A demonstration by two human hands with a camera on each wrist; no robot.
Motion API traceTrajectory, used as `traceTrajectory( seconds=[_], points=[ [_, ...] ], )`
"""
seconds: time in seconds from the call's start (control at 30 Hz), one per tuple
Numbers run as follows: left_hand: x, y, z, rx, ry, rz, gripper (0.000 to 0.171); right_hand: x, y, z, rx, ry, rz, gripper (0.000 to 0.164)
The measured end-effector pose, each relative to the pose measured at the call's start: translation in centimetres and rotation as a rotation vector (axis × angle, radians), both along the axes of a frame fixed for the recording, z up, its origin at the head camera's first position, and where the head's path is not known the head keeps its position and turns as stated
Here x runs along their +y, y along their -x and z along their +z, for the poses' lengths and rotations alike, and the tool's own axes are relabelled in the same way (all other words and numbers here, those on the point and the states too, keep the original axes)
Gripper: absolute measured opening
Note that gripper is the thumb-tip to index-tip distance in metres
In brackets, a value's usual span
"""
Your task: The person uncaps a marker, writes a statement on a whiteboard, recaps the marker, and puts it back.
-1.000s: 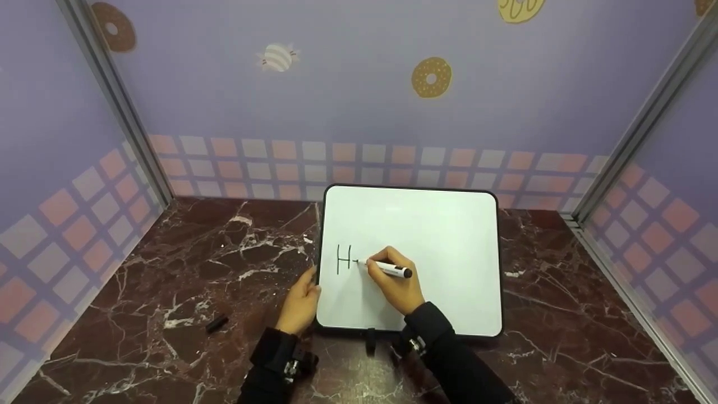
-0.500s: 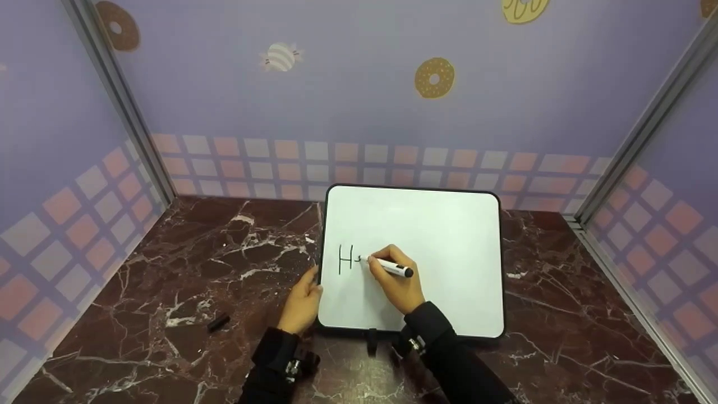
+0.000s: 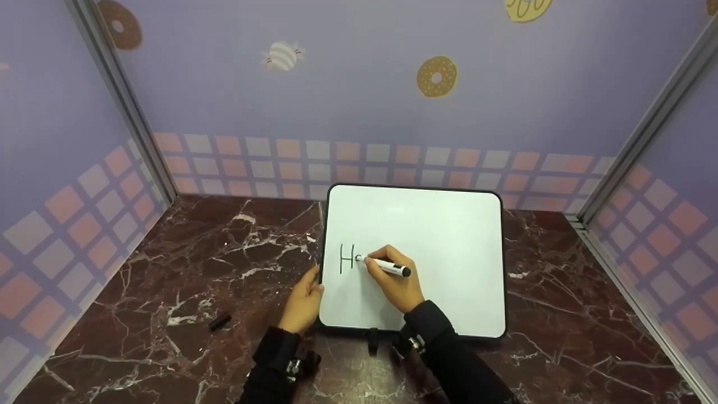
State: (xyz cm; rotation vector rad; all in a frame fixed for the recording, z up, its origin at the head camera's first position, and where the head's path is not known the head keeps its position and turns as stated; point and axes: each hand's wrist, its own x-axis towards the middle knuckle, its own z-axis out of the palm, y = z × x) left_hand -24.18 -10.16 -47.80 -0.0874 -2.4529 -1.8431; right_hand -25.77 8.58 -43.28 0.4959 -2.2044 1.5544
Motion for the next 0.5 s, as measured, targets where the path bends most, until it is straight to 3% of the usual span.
traceTrajectory(
  seconds=[0.5],
  points=[
    [-0.04,0.05,0.01,0.010,0.003,-0.003,0.049,0.28,-0.34,-0.02,-0.023,-0.041,0.056,0.004]
  ],
)
